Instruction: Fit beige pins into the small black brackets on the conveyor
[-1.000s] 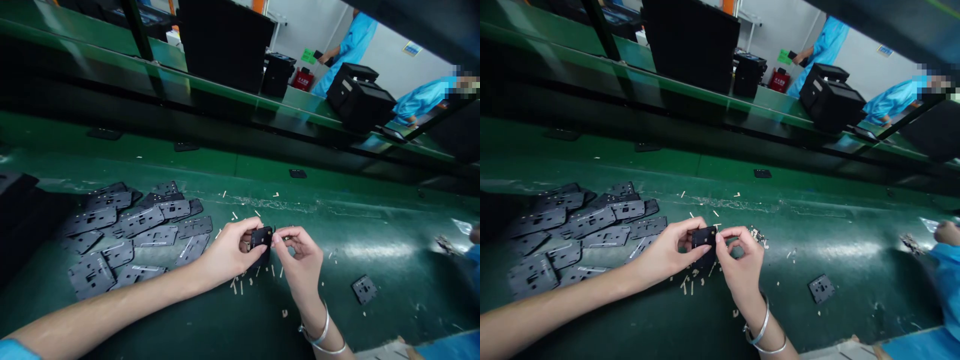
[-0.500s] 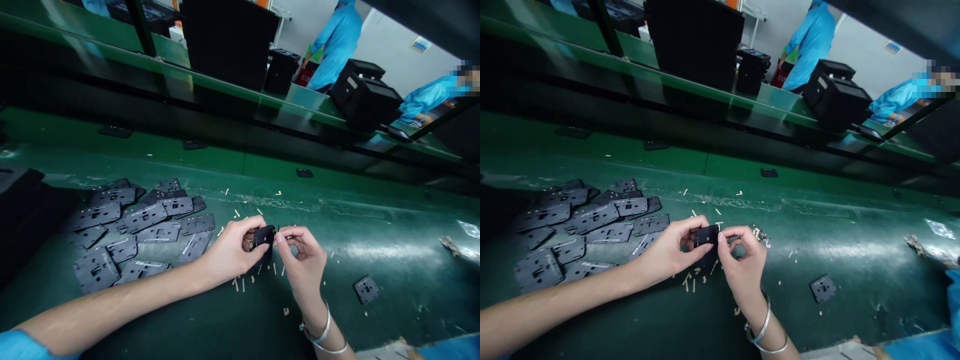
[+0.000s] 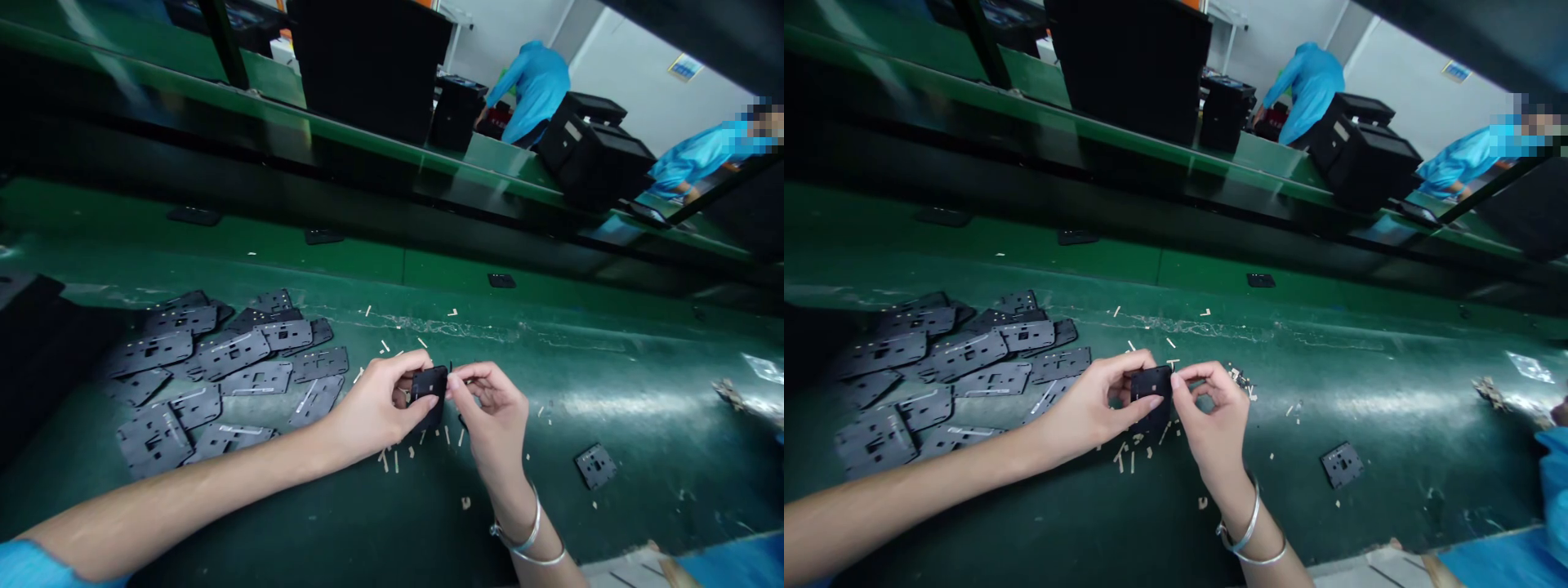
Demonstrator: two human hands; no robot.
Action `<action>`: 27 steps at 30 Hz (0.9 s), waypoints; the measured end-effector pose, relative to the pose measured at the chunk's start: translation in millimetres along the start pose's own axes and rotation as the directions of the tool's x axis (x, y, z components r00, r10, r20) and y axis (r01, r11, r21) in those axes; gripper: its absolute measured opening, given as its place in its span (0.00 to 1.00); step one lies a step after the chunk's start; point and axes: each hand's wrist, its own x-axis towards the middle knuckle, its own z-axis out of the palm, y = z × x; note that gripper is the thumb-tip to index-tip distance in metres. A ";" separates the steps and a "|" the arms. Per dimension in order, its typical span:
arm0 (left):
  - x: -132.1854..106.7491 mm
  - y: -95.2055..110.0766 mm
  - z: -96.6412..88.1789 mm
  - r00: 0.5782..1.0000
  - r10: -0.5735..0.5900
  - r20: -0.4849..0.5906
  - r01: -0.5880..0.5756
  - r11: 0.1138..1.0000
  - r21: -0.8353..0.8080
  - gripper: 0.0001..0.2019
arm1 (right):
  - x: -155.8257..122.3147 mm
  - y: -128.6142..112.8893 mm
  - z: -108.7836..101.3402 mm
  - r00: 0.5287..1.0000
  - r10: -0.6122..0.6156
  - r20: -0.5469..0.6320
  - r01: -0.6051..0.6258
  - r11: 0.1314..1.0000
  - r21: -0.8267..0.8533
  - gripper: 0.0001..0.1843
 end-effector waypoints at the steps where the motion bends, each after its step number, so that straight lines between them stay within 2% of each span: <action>1: -0.1 0.3 -0.1 1.000 -0.005 -0.003 0.005 1.000 0.000 0.06 | 0.3 0.4 0.1 1.000 0.000 0.001 0.000 1.000 0.005 0.02; 18: -0.8 1.2 -0.2 1.000 -0.013 0.013 0.013 1.000 -0.012 0.05 | 1.2 1.7 1.9 0.999 0.045 0.007 -0.046 0.998 0.049 0.04; 23: -0.6 3.6 -0.6 1.000 -0.020 0.010 0.020 0.999 -0.027 0.04 | 2.2 3.8 2.4 0.997 0.072 0.013 -0.073 0.990 0.119 0.05; 27: 1.3 6.1 -2.0 0.999 -0.036 0.012 0.037 0.998 -0.058 0.03 | 6.3 1.7 0.3 0.986 0.154 0.069 -0.166 0.958 0.233 0.05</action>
